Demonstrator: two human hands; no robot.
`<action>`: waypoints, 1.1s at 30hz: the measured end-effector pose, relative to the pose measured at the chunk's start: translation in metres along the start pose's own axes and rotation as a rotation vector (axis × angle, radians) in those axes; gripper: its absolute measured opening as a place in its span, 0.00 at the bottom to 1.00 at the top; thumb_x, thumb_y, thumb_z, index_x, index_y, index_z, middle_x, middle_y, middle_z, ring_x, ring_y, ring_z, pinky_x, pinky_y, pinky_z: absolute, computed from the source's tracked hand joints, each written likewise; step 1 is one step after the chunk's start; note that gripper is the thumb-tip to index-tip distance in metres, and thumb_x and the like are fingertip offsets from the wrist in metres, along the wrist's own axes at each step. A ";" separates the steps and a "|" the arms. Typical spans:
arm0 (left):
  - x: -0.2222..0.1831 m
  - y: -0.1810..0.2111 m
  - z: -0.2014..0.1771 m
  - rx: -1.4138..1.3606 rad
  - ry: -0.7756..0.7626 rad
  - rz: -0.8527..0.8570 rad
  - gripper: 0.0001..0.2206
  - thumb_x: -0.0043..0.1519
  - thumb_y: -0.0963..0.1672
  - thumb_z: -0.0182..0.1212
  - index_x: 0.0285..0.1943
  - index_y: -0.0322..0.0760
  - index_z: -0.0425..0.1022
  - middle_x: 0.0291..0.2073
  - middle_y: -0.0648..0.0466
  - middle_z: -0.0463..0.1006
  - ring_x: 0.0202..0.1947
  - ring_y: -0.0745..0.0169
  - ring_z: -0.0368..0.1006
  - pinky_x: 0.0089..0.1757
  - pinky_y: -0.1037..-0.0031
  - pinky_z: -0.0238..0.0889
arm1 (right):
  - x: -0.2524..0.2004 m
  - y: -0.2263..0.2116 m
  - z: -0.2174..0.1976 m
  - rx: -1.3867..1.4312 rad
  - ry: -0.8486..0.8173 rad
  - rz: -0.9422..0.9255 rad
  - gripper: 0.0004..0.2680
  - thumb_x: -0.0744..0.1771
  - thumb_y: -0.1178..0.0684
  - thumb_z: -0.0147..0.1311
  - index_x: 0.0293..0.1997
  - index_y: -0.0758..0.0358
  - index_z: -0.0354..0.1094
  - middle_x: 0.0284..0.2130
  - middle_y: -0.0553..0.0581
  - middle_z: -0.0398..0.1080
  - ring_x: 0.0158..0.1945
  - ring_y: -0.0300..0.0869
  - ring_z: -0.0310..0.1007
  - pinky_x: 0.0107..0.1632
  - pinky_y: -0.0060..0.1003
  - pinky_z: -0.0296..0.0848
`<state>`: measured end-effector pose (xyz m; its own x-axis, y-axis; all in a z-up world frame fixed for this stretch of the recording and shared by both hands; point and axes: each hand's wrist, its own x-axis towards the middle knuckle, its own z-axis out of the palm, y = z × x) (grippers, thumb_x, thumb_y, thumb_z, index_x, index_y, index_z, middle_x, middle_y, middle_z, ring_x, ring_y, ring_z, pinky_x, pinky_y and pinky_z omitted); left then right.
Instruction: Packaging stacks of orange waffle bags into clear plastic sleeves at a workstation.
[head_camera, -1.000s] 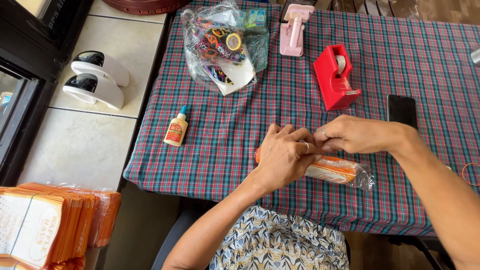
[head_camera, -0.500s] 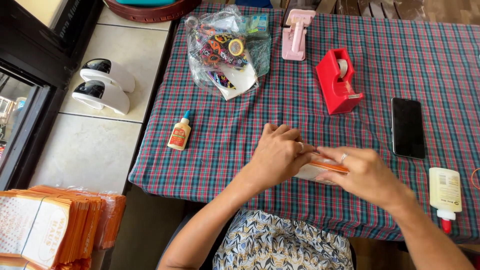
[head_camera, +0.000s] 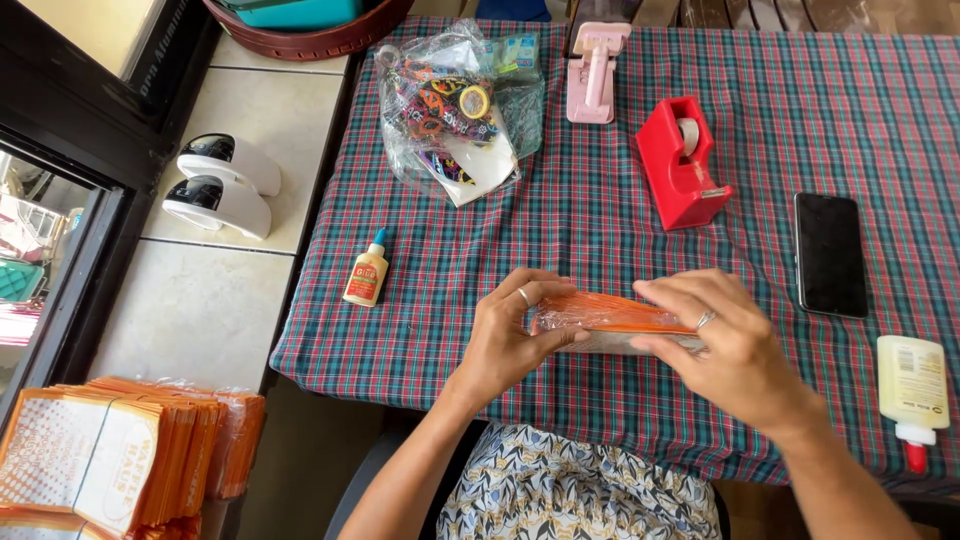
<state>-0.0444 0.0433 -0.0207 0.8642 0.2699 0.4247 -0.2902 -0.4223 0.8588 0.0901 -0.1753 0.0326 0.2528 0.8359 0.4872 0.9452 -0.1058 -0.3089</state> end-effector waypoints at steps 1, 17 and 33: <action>-0.003 0.001 0.004 0.001 -0.005 -0.005 0.22 0.55 0.47 0.74 0.57 0.37 0.76 0.51 0.47 0.78 0.54 0.50 0.76 0.54 0.61 0.75 | -0.003 -0.004 0.014 0.005 0.000 0.005 0.24 0.58 0.55 0.72 0.58 0.71 0.69 0.47 0.63 0.75 0.50 0.50 0.74 0.58 0.45 0.75; -0.015 0.013 0.009 -0.012 0.338 -0.090 0.04 0.61 0.40 0.71 0.35 0.32 0.83 0.30 0.49 0.77 0.32 0.53 0.79 0.35 0.68 0.76 | 0.022 -0.029 0.057 0.095 0.347 0.135 0.01 0.64 0.58 0.66 0.34 0.58 0.79 0.30 0.48 0.75 0.30 0.41 0.76 0.34 0.33 0.77; -0.021 0.024 0.007 0.340 0.287 0.218 0.06 0.62 0.37 0.67 0.47 0.35 0.82 0.41 0.44 0.76 0.36 0.48 0.82 0.39 0.65 0.79 | 0.034 -0.038 0.057 0.322 0.151 0.194 0.03 0.67 0.60 0.58 0.35 0.62 0.79 0.24 0.52 0.71 0.28 0.43 0.71 0.30 0.34 0.74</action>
<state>-0.0672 0.0215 -0.0110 0.6364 0.3506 0.6870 -0.2604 -0.7407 0.6193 0.0506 -0.1122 0.0146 0.4705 0.7262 0.5012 0.7699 -0.0604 -0.6353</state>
